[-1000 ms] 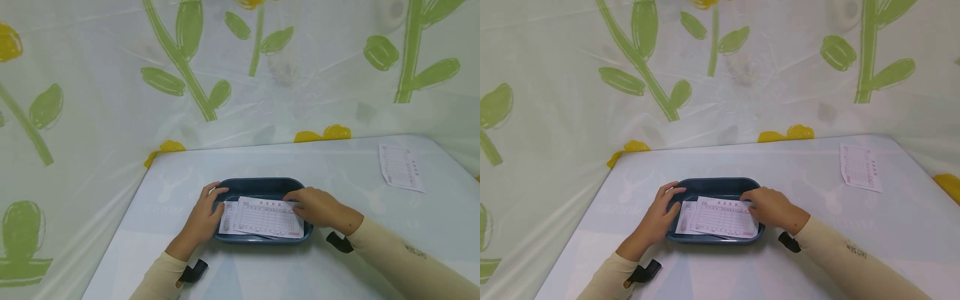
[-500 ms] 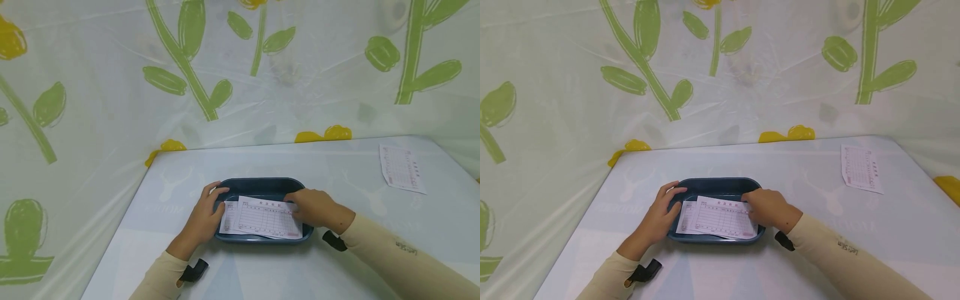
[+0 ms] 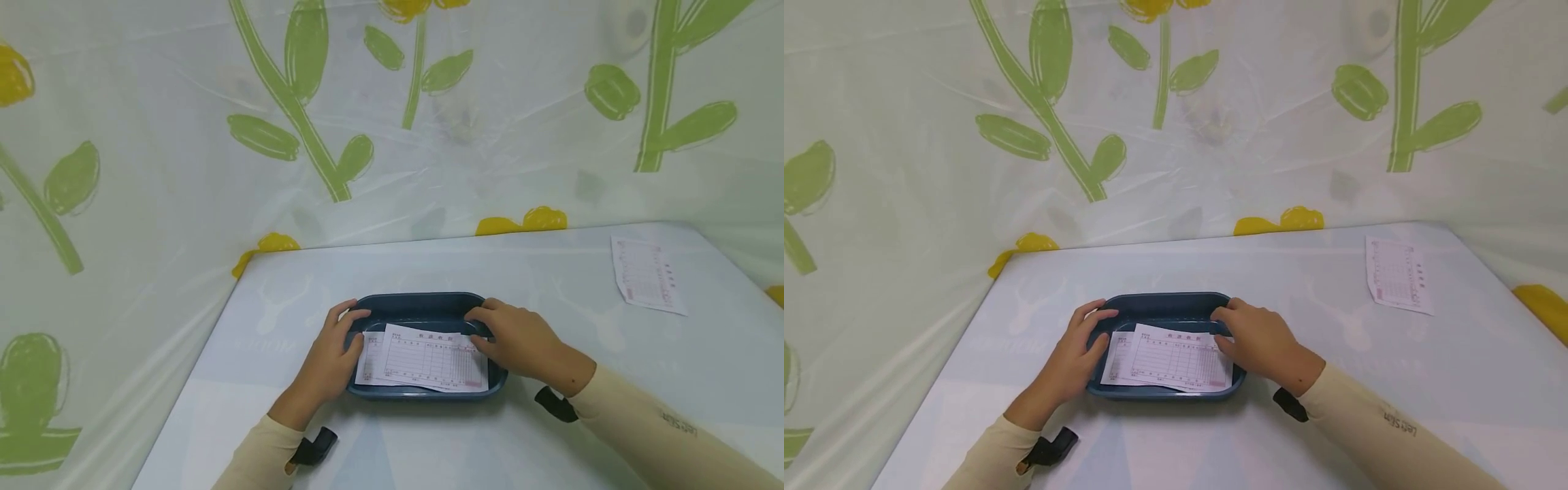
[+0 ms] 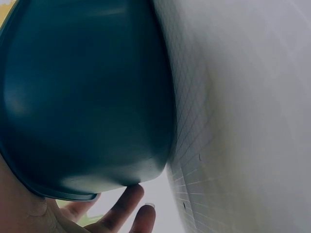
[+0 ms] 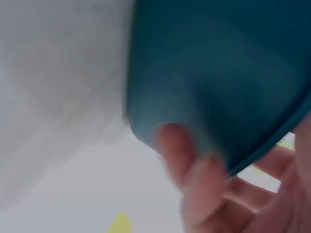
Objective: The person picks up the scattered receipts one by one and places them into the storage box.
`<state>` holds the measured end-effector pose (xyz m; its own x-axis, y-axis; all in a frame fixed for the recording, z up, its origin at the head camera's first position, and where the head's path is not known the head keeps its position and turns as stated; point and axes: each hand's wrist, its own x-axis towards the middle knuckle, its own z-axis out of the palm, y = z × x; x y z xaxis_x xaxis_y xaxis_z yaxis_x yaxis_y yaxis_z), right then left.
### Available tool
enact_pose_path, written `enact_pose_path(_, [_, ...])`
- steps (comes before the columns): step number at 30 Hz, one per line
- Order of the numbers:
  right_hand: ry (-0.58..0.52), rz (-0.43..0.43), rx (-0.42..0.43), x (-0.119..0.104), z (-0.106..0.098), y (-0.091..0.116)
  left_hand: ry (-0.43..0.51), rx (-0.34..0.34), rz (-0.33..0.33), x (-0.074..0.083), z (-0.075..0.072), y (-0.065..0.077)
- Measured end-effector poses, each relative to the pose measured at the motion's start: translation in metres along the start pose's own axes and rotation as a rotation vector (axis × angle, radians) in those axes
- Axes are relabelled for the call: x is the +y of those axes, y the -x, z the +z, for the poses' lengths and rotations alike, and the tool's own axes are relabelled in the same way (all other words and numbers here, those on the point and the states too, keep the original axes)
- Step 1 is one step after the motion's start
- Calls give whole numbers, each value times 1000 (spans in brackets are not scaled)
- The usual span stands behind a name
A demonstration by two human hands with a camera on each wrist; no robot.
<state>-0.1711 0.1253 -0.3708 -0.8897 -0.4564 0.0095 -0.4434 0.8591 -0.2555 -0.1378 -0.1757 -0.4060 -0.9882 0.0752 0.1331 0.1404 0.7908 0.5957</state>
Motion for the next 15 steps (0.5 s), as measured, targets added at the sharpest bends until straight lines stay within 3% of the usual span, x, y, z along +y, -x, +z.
enact_pose_path(9, [-51, -49, 268, 15, -11, 24, -8, 1, -8, 3, -1, 1])
enact_pose_path(15, [-44, 25, 307, 33, -20, 32, -10, 3, -7, 3, -1, 1])
